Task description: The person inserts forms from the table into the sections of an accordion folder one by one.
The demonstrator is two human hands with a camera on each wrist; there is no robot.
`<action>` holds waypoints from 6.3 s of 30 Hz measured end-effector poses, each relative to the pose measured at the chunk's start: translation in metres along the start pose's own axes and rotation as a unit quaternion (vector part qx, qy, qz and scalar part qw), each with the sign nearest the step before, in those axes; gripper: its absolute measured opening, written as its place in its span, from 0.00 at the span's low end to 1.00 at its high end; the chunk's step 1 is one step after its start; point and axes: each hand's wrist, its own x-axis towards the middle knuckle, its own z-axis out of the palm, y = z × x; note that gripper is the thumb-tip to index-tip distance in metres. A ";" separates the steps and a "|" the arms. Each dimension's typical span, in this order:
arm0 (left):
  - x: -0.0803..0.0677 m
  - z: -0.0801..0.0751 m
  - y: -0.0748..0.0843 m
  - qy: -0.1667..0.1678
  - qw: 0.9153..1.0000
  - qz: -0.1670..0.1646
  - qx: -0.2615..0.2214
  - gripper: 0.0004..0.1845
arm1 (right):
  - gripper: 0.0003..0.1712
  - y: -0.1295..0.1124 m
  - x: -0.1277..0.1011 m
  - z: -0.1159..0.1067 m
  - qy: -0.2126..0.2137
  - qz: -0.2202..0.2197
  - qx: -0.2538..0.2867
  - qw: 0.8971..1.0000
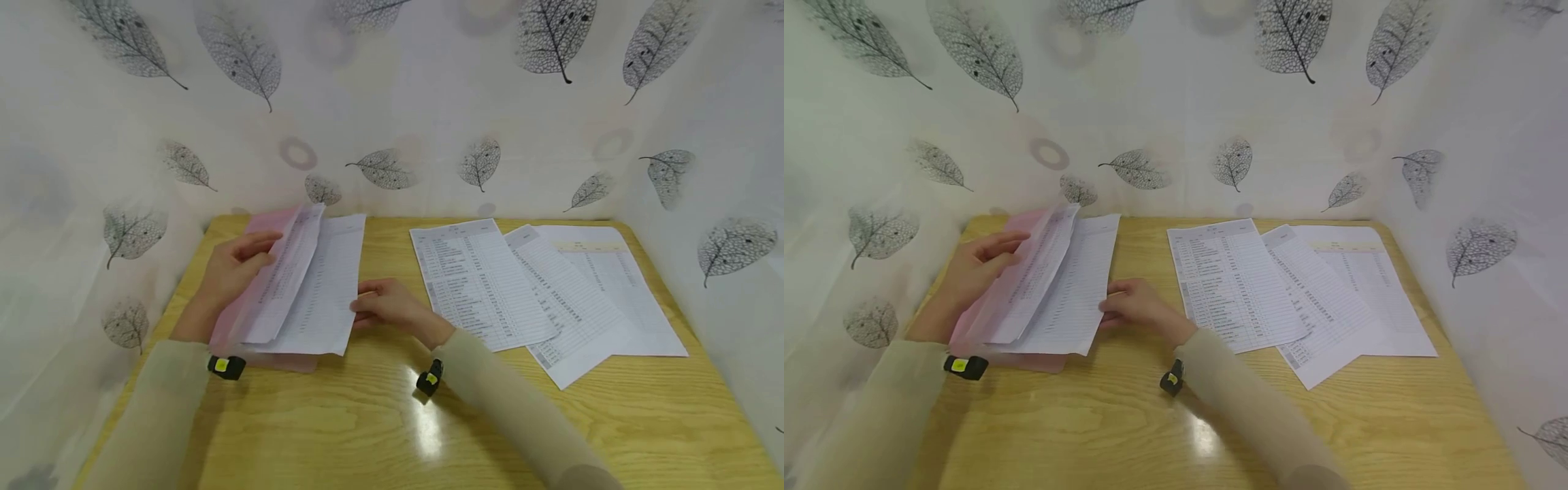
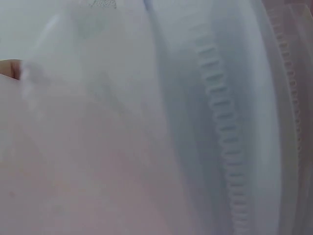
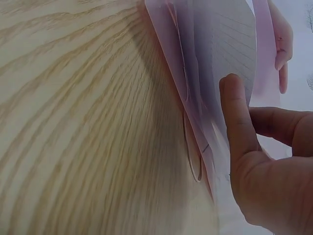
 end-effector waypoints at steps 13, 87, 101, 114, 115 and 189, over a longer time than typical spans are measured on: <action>-0.003 0.001 0.001 -0.001 1.000 0.006 -0.012 0.20 | 0.19 0.004 0.022 0.022 -0.012 0.005 0.024 1.000; -0.001 0.000 0.004 0.006 1.000 0.013 -0.015 0.19 | 0.19 -0.005 0.023 0.027 0.018 -0.004 0.010 1.000; 0.000 0.005 0.005 0.007 1.000 0.010 0.010 0.19 | 0.24 -0.017 -0.022 -0.061 0.089 -0.006 -0.036 0.995; 0.002 0.012 0.006 0.012 0.999 -0.008 0.042 0.20 | 0.32 -0.021 -0.079 -0.159 0.174 0.023 -0.074 0.982; 0.003 0.013 0.007 0.015 0.999 -0.008 0.039 0.20 | 0.33 -0.020 -0.083 -0.166 0.182 0.025 -0.077 0.980; 0.004 0.014 0.004 0.021 0.999 -0.031 0.032 0.20 | 0.40 0.014 -0.167 -0.249 0.192 0.117 -0.213 0.951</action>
